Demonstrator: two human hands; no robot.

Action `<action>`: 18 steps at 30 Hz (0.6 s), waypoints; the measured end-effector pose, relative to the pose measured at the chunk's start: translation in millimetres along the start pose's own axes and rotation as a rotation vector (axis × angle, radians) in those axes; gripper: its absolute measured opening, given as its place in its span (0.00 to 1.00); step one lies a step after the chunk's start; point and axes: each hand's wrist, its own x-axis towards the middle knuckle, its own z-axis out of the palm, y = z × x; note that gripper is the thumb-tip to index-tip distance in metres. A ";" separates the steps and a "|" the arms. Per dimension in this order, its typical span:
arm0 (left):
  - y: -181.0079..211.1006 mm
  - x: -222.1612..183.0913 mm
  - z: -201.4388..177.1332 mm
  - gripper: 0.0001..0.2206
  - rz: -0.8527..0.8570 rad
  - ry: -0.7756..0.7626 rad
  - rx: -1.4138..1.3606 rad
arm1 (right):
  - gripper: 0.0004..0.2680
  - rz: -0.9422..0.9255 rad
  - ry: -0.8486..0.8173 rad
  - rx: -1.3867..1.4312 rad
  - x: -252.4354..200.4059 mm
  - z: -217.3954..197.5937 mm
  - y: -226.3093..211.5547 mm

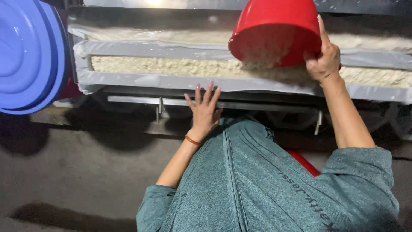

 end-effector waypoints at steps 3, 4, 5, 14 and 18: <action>32.9 14.0 4.4 0.44 -0.049 -0.124 0.130 | 0.29 -0.102 0.015 -0.069 -1.3 -14.4 18.9; 40.4 13.8 6.0 0.45 -0.077 -0.159 0.168 | 0.28 -0.162 0.022 -0.117 -6.3 -18.7 24.1; 41.0 13.2 5.0 0.45 -0.077 -0.159 0.170 | 0.28 -0.161 0.024 -0.115 -9.7 -21.9 30.4; 41.8 15.3 5.4 0.45 -0.075 -0.135 0.193 | 0.28 -0.156 0.145 -0.165 -36.8 -58.4 84.9; 43.7 9.5 12.3 0.46 -0.090 -0.132 0.285 | 0.25 -0.087 0.170 -0.129 -62.5 -75.4 109.4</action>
